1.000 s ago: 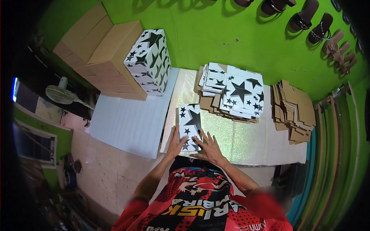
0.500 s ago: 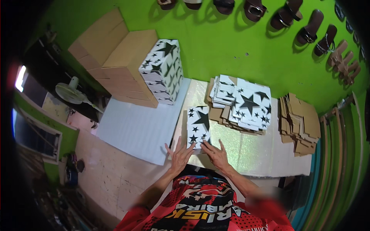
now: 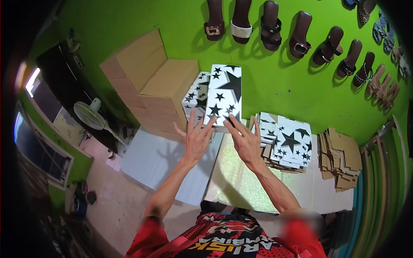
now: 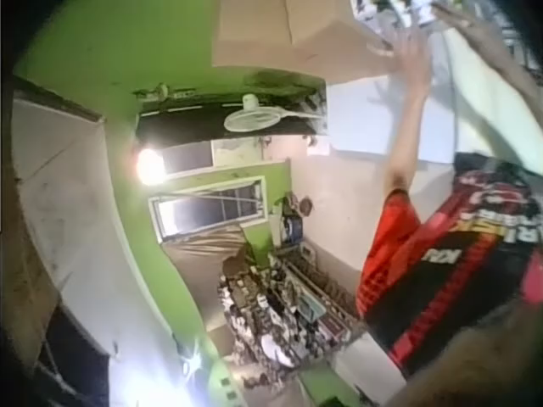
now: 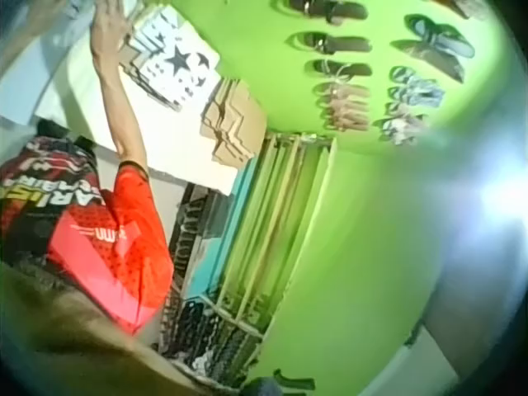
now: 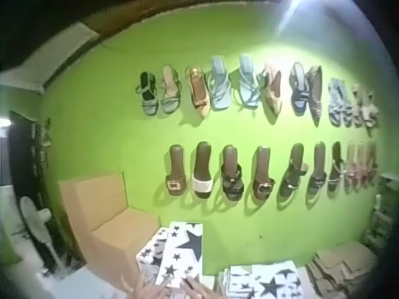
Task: Folding cardboard shoe boxes into their final shape.
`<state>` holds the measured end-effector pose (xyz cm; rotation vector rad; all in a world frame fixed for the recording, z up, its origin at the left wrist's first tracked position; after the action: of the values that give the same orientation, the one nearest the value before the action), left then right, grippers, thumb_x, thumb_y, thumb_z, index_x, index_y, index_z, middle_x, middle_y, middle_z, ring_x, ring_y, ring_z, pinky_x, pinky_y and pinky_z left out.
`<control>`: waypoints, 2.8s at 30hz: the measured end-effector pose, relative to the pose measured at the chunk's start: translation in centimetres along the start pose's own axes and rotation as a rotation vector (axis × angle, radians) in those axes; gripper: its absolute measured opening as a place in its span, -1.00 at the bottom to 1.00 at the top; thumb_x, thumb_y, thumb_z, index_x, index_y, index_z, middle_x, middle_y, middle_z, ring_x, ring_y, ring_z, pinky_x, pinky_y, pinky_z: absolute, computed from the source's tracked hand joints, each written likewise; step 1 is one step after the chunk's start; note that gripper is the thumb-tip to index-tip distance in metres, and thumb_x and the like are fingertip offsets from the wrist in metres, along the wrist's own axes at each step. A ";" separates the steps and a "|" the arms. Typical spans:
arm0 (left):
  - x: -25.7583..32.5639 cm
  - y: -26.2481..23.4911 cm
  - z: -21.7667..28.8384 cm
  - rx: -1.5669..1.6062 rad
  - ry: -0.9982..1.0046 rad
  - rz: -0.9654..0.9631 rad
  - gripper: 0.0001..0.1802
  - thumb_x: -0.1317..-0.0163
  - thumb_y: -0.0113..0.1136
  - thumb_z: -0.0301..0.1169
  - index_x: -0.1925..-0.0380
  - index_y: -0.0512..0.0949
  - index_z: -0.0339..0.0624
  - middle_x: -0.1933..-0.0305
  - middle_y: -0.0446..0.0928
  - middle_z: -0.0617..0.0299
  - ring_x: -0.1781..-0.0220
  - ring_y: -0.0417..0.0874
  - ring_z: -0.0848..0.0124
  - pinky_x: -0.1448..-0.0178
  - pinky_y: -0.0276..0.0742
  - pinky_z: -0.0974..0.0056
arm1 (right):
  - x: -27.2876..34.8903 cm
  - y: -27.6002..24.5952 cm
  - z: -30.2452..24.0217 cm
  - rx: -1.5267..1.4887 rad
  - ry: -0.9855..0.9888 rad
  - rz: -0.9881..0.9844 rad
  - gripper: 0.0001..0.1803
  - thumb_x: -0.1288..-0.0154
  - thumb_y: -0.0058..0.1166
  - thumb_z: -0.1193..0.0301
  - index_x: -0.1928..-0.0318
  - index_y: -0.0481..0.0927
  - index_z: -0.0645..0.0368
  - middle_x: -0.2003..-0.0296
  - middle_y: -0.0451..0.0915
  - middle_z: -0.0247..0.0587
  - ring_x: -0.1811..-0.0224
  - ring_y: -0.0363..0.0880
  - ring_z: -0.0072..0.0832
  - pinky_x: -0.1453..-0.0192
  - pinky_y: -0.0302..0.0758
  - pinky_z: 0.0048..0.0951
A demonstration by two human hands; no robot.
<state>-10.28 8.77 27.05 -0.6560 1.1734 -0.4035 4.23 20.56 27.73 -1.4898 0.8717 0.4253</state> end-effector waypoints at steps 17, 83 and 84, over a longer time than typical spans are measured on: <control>-10.9 -0.8 -17.9 -0.018 0.113 -0.288 -0.16 -0.26 0.44 -0.22 -0.56 0.37 0.34 -0.63 0.38 0.30 -0.80 -0.03 0.14 -0.58 -0.60 -0.69 | -13.7 11.3 -2.6 -0.093 0.235 -0.053 -0.39 -0.39 0.25 0.46 -0.42 0.54 -0.19 -0.51 0.43 -0.08 0.13 0.80 0.06 0.04 0.75 -0.03; 10.6 33.2 12.0 0.181 0.020 -0.981 0.05 -0.27 0.40 0.04 -0.70 0.08 0.32 -0.81 -0.25 -0.04 -0.81 -0.24 -0.08 -0.62 -0.23 -0.61 | 28.3 1.4 24.4 0.128 0.677 -0.429 -0.23 -0.40 0.22 -0.03 -0.50 0.46 0.03 -0.57 0.26 0.14 -0.60 0.18 0.20 -0.63 0.06 0.30; 10.6 33.4 12.2 0.161 0.015 -0.970 0.08 -0.25 0.42 0.05 -0.70 0.07 0.33 -0.81 -0.29 -0.02 -0.82 -0.28 -0.08 -0.60 -0.24 -0.64 | 27.8 1.9 26.1 0.163 0.674 -0.467 -0.21 -0.39 0.23 -0.03 -0.53 0.42 0.02 -0.58 0.24 0.13 -0.61 0.17 0.19 -0.64 0.05 0.31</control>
<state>3.43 30.47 0.27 -1.0570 0.7550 -1.3027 26.86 38.52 2.87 -1.6414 0.9988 -0.5128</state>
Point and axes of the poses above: each hand's wrist, its own x-axis away from the middle knuckle, its own y-axis out of the palm, z = x × y, the point moved 6 cm from there along -x, towards the middle knuckle
